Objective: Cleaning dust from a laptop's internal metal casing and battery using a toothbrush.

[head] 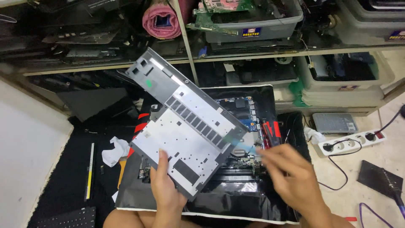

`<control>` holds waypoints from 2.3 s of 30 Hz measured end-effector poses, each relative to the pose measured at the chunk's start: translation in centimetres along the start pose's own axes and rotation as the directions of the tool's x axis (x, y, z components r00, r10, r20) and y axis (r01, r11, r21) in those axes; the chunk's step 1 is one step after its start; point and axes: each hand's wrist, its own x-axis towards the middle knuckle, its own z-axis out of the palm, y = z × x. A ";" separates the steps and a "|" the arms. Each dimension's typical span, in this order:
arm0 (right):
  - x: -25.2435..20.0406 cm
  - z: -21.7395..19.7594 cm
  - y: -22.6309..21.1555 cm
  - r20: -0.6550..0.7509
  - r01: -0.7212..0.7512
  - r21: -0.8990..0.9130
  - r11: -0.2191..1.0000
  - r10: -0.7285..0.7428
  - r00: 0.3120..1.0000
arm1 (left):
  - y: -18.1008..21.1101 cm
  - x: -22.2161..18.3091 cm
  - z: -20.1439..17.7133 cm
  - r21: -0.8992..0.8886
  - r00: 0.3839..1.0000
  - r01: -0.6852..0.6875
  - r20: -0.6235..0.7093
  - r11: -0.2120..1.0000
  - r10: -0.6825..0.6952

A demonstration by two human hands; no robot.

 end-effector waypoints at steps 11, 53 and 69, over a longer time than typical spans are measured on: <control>0.1 0.4 -0.9 0.007 -0.114 0.015 0.993 0.114 0.993 | -0.6 -0.5 2.2 -0.081 0.999 -0.019 0.040 0.997 0.022; -0.2 0.3 -0.7 0.038 -0.157 -0.115 0.981 0.163 0.986 | -1.6 1.8 1.8 -0.114 0.960 0.036 0.278 0.993 -0.002; -0.5 1.0 -0.7 0.258 -0.093 0.121 0.988 0.059 0.964 | -0.9 1.2 3.2 -0.145 0.970 0.036 0.243 0.989 0.000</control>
